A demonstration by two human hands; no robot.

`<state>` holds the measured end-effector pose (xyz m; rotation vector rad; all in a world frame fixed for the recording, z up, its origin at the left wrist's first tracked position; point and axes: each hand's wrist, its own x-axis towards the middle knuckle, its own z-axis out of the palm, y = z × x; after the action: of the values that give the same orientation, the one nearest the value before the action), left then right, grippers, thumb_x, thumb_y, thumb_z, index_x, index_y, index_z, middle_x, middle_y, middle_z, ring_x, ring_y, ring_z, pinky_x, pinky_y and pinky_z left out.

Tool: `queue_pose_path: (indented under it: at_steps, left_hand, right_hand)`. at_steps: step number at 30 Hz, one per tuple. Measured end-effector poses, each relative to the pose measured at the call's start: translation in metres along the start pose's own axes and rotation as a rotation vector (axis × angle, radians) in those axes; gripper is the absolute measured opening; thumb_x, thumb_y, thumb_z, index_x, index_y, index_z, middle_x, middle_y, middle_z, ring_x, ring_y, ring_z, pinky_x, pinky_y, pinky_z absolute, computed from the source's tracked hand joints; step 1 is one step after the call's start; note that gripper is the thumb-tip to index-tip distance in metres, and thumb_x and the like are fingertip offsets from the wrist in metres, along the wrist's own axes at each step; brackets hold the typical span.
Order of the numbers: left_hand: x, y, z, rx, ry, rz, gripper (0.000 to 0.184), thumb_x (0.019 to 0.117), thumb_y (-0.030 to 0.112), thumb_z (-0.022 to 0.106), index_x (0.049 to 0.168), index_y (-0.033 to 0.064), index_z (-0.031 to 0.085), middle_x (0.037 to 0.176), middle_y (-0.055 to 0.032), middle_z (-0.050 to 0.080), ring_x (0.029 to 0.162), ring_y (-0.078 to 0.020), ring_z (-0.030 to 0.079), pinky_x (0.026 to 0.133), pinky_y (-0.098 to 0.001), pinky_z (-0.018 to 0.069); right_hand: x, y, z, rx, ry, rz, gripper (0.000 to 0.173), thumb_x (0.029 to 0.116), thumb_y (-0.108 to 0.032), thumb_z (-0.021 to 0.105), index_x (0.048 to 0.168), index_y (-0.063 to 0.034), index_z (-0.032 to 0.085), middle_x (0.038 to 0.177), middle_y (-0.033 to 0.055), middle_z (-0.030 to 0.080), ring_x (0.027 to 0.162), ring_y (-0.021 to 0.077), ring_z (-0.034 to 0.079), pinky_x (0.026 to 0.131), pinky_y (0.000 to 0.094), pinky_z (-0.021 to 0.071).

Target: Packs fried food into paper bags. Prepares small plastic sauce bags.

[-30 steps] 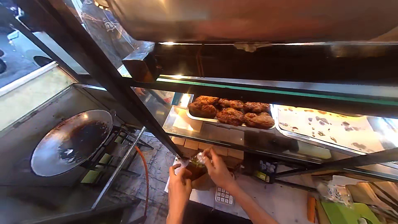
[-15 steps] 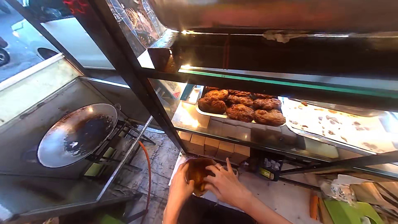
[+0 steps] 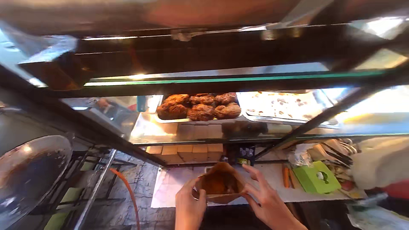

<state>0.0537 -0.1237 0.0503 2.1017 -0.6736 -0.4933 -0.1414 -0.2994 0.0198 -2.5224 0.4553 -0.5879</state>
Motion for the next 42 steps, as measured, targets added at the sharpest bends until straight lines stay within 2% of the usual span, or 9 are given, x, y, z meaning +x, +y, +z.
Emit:
queue_pose_path:
  at_steps: [8,15,19,23,27,31,36,39,42]
  left_hand:
    - [0.023,0.022,0.120,0.116,-0.369,-0.079,0.037,0.0882,0.005,0.065,0.125,0.0065,0.070,0.104,-0.0141,0.073,0.072,-0.0216,0.072,0.070,-0.0428,0.0628]
    - [0.026,0.038,0.132,0.310,-0.369,0.051,0.041,0.0849,0.006,0.067,0.126,0.0057,0.070,0.114,-0.0156,0.071,0.084,-0.0261,0.072,0.077,-0.0468,0.0607]
    - [0.030,0.059,0.141,0.531,-0.257,0.223,0.062,0.0756,0.015,0.085,0.132,0.0077,0.061,0.140,-0.0237,0.053,0.112,-0.0406,0.064,0.082,-0.0531,0.0585]
    - [0.064,0.068,0.172,0.504,-0.379,0.558,0.060,0.0780,0.015,0.082,0.135,0.0175,0.064,0.145,-0.0131,0.055,0.133,-0.0371,0.051,0.105,-0.0531,0.0472]
    - [0.093,0.069,0.194,0.530,-0.661,0.565,0.019,0.0932,0.022,0.068,0.106,0.0128,0.077,0.119,-0.0074,0.071,0.122,-0.0275,0.061,0.108,-0.0483,0.0443]
    - [0.096,0.071,0.195,0.489,-0.769,0.497,0.023,0.0973,0.026,0.063,0.107,0.0094,0.076,0.110,-0.0105,0.074,0.112,-0.0283,0.066,0.103,-0.0485,0.0492]
    - [0.099,0.065,0.204,0.440,-0.887,0.614,0.021,0.0973,0.023,0.061,0.107,0.0132,0.076,0.110,-0.0075,0.072,0.111,-0.0256,0.066,0.101,-0.0485,0.0493]
    - [0.103,0.063,0.203,0.414,-0.906,0.678,0.022,0.0981,0.025,0.060,0.107,0.0139,0.076,0.108,-0.0065,0.072,0.110,-0.0246,0.065,0.101,-0.0477,0.0485]
    - [0.089,0.050,0.186,0.137,-0.596,0.642,0.021,0.0971,0.030,0.065,0.103,0.0137,0.077,0.105,-0.0025,0.074,0.105,-0.0160,0.069,0.096,-0.0397,0.0561]
  right_hand:
    - [-0.066,0.097,-0.009,-0.190,0.078,0.152,0.012,0.0969,-0.018,0.065,0.102,-0.0114,0.075,0.124,0.0100,0.070,0.110,0.0234,0.071,0.093,0.0385,0.0604]
    - [-0.081,0.107,0.009,0.037,0.290,0.258,0.010,0.0978,-0.014,0.064,0.103,-0.0139,0.073,0.106,0.0021,0.072,0.098,0.0128,0.071,0.085,0.0306,0.0612]
    - [-0.079,0.102,0.018,0.365,0.420,0.388,0.048,0.0879,-0.005,0.074,0.132,-0.0015,0.058,0.101,0.0022,0.075,0.094,0.0108,0.074,0.089,0.0303,0.0619]
    - [-0.080,0.100,0.027,0.496,0.475,0.539,0.019,0.0858,-0.020,0.081,0.102,-0.0106,0.077,0.098,0.0003,0.073,0.091,0.0097,0.071,0.082,0.0296,0.0624]
    - [-0.075,0.091,0.030,0.585,0.495,0.619,0.013,0.0868,-0.013,0.080,0.096,-0.0056,0.076,0.096,0.0036,0.075,0.088,0.0111,0.074,0.081,0.0289,0.0644]
    - [-0.072,0.088,0.033,0.622,0.575,0.629,0.015,0.0898,-0.004,0.074,0.105,-0.0037,0.077,0.100,0.0043,0.077,0.090,0.0100,0.074,0.082,0.0272,0.0641]
    - [-0.061,0.089,0.027,0.655,0.493,0.659,0.047,0.0916,-0.007,0.072,0.137,-0.0010,0.062,0.099,0.0051,0.078,0.087,0.0122,0.075,0.082,0.0306,0.0636]
    - [-0.055,0.094,0.022,0.614,0.399,0.654,0.031,0.0932,-0.008,0.071,0.124,-0.0041,0.071,0.105,0.0043,0.078,0.093,0.0091,0.075,0.087,0.0281,0.0631]
    - [-0.051,0.099,0.018,0.555,0.362,0.668,0.017,0.0929,-0.009,0.070,0.109,-0.0073,0.077,0.101,0.0005,0.078,0.093,0.0055,0.073,0.086,0.0253,0.0617]
